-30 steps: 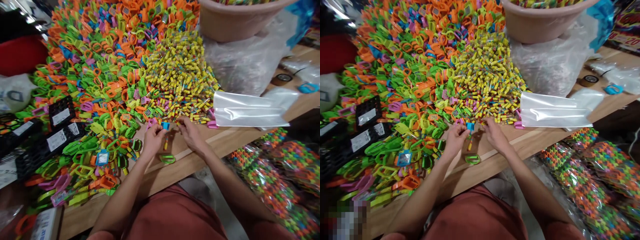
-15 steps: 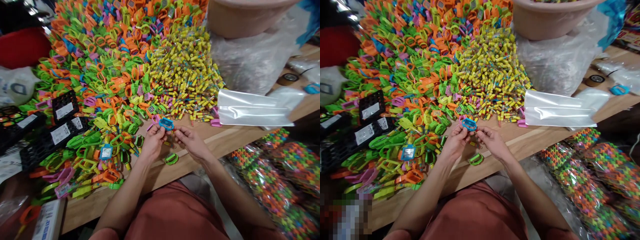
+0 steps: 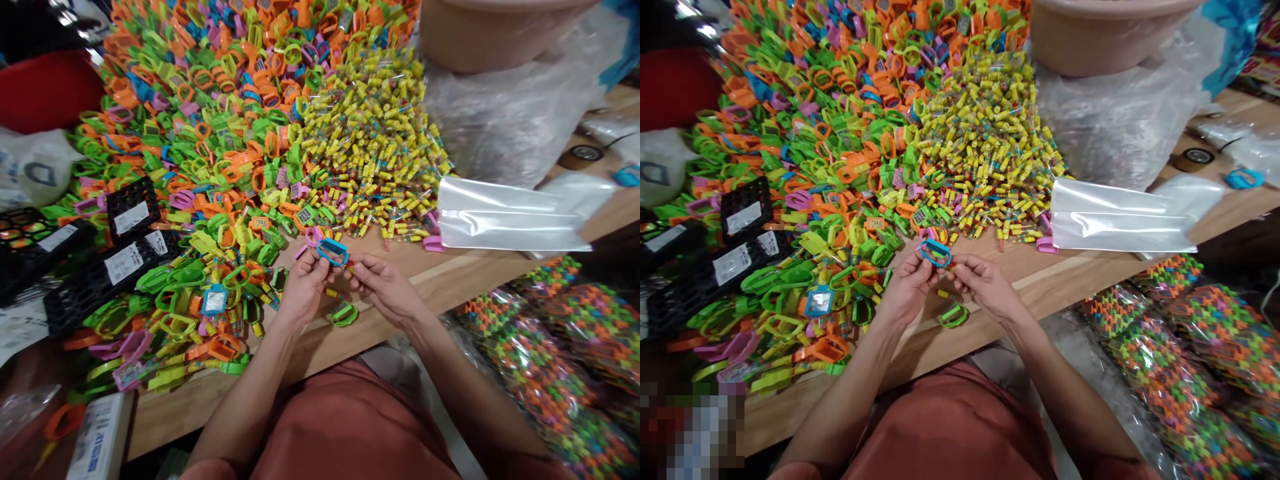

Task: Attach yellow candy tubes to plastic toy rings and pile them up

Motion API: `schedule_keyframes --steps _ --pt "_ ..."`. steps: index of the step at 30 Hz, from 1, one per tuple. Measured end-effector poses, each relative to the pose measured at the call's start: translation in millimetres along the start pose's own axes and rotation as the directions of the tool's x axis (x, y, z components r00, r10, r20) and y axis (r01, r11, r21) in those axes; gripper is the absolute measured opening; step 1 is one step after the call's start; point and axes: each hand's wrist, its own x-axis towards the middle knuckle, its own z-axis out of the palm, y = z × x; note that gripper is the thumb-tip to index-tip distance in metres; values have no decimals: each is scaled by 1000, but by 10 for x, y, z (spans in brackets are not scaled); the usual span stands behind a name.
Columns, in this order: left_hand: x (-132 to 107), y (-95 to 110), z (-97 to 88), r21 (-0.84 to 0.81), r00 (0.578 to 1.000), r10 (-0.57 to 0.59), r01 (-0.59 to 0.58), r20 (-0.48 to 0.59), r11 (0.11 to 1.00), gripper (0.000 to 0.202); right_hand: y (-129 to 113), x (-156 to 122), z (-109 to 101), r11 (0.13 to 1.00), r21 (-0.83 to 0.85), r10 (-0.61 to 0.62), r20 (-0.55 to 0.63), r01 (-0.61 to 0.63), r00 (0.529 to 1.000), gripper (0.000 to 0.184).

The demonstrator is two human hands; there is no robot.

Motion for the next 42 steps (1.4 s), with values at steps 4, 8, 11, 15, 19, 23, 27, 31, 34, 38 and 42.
schedule_keyframes --steps 4,8,11,15,19,23,27,31,34,38,42 --pt "-54 13 15 77 999 50 -51 20 996 41 -27 -15 -1 995 -92 -27 12 28 1000 50" --pt "-111 -12 37 206 987 157 -162 42 965 38 -9 -3 37 978 -185 -90 21 93 996 45" --pt "-141 -47 25 244 978 207 -207 24 947 35 26 10 100 980 -177 -82 48 90 995 43" --pt "-230 191 -153 350 960 276 -241 -52 905 31 33 23 144 966 -236 -82 101 104 992 40" --pt "-401 889 -542 666 717 638 -335 -279 667 23 43 69 49 753 -602 -235 131 266 963 25" --pt "-555 1302 -719 882 287 928 -336 -240 332 30 165 168 -26 421 -845 -182 277 329 944 8" --pt "-747 794 -387 887 784 620 -280 -9 366 3 274 258 2 139 -923 -97 348 359 932 4" --pt "-914 -72 -39 874 942 0 -312 336 374 17 209 219 -36 248 -897 -179 329 366 927 4" --pt "-864 -460 -52 933 966 -47 -233 255 275 29 125 94 -124 529 -794 -250 191 300 949 8" --pt "-612 -514 -256 938 981 87 -189 171 291 25 114 -87 -213 703 -679 -235 60 212 970 19" --pt "-438 -340 -330 859 967 239 -197 91 472 14 206 -186 -177 679 -698 -223 98 227 970 23"
